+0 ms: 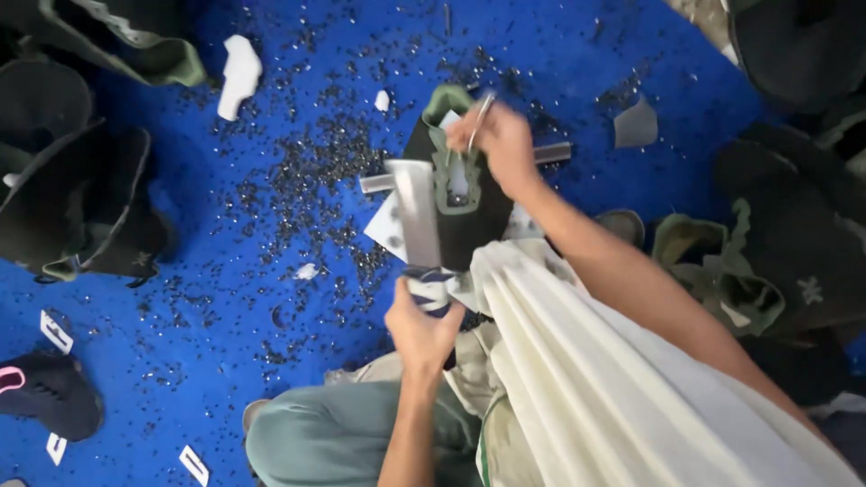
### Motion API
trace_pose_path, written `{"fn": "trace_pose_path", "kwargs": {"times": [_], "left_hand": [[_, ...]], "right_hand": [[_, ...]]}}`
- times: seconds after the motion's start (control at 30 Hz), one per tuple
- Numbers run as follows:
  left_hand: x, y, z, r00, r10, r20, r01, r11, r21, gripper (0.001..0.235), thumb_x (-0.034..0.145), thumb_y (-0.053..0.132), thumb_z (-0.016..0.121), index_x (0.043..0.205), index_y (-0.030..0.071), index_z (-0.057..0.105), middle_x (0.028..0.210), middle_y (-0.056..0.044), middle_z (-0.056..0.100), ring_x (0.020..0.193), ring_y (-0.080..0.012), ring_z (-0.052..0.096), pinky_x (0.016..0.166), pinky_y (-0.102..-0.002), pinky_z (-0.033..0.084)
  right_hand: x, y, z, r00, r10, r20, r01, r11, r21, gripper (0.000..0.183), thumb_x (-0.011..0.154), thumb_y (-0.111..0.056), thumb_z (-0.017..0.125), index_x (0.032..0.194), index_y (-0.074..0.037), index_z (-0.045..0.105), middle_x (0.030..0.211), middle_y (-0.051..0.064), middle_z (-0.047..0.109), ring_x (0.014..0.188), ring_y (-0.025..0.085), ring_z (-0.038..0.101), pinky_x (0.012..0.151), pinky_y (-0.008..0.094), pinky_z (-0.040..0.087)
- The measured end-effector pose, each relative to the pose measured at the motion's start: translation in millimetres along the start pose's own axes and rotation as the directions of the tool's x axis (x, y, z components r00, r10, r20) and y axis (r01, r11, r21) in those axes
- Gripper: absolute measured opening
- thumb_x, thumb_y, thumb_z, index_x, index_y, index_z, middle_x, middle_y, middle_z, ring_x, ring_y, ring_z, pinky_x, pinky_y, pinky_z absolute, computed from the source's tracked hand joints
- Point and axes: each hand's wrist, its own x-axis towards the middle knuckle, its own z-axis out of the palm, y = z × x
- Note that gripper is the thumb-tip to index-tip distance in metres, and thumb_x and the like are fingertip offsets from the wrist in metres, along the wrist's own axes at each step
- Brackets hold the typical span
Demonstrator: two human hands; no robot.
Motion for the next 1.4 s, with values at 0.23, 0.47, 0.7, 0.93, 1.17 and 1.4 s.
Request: {"fn": "trace_pose_path", "kwargs": {"times": [0.23, 0.47, 0.7, 0.93, 1.17, 1.4], "left_hand": [[-14.9, 113.8, -106.8, 0.938, 0.234, -0.257, -0.265, 0.96, -0.091, 0.032, 0.071, 0.013, 0.082, 0.088, 0.008, 0.055, 0.074, -0.003, 0.062, 0.062, -0.0104, 0.058, 0.06, -0.028, 0.051], [28.8, 55.2, -32.7, 0.898, 0.389, -0.205, -0.43, 0.875, -0.222, 0.038, 0.068, 0.014, 0.08, 0.097, 0.008, 0.056, 0.08, -0.01, 0.063, 0.067, -0.0275, 0.063, 0.065, -0.034, 0.053], [-25.0, 4.0, -34.5, 0.991, -0.132, -0.032, 0.132, 0.991, 0.014, 0.044, 0.065, 0.02, 0.084, 0.098, 0.002, 0.061, 0.081, -0.016, 0.074, 0.075, -0.0296, 0.076, 0.069, -0.038, 0.059], [-55.1, 61.2, -96.3, 0.976, 0.033, -0.215, -0.047, 0.997, -0.062, 0.045, 0.067, 0.024, 0.089, 0.094, 0.003, 0.059, 0.07, -0.005, 0.067, 0.059, -0.0162, 0.064, 0.061, -0.031, 0.056], [-44.8, 65.6, -128.3, 0.766, 0.548, -0.336, -0.634, 0.558, -0.535, 0.047, 0.071, 0.014, 0.089, 0.098, 0.013, 0.051, 0.083, -0.011, 0.064, 0.067, -0.0249, 0.065, 0.061, -0.036, 0.06], [-32.2, -21.7, -29.3, 0.997, -0.048, -0.065, 0.057, 0.99, 0.129, 0.043, 0.068, 0.021, 0.087, 0.098, 0.003, 0.063, 0.079, -0.011, 0.071, 0.07, -0.0297, 0.073, 0.063, -0.037, 0.055]], "right_hand": [[16.2, 1.1, -1.5, 0.972, 0.205, 0.112, -0.234, 0.873, 0.429, 0.009, 0.107, -0.008, 0.054, 0.104, -0.002, 0.06, 0.109, 0.016, 0.074, 0.099, 0.023, 0.077, 0.088, 0.034, 0.063], [-7.7, -38.1, 8.6, 0.959, -0.281, 0.042, 0.283, 0.933, -0.221, 0.011, 0.101, 0.001, 0.059, 0.11, 0.005, 0.066, 0.114, 0.017, 0.075, 0.1, 0.021, 0.076, 0.088, 0.032, 0.06], [11.1, 27.2, -13.7, 0.98, 0.095, -0.177, 0.055, 0.719, 0.693, 0.024, 0.117, -0.015, 0.054, 0.1, -0.002, 0.067, 0.102, 0.019, 0.077, 0.086, 0.025, 0.074, 0.079, 0.036, 0.062], [-25.9, -24.3, 35.4, 0.921, 0.197, 0.336, -0.291, 0.921, 0.258, 0.015, 0.103, -0.006, 0.057, 0.108, 0.002, 0.069, 0.111, 0.018, 0.075, 0.095, 0.022, 0.074, 0.088, 0.033, 0.059], [-42.2, -21.1, 43.9, 0.943, 0.106, 0.315, -0.139, 0.987, 0.086, 0.01, 0.101, 0.0, 0.057, 0.101, 0.006, 0.066, 0.111, 0.015, 0.077, 0.101, 0.02, 0.077, 0.089, 0.031, 0.062], [-52.8, -29.3, 40.4, 0.901, -0.253, 0.354, 0.343, 0.913, -0.22, 0.026, 0.092, 0.003, 0.059, 0.115, 0.008, 0.07, 0.111, 0.021, 0.075, 0.107, 0.027, 0.073, 0.088, 0.035, 0.057]]}}
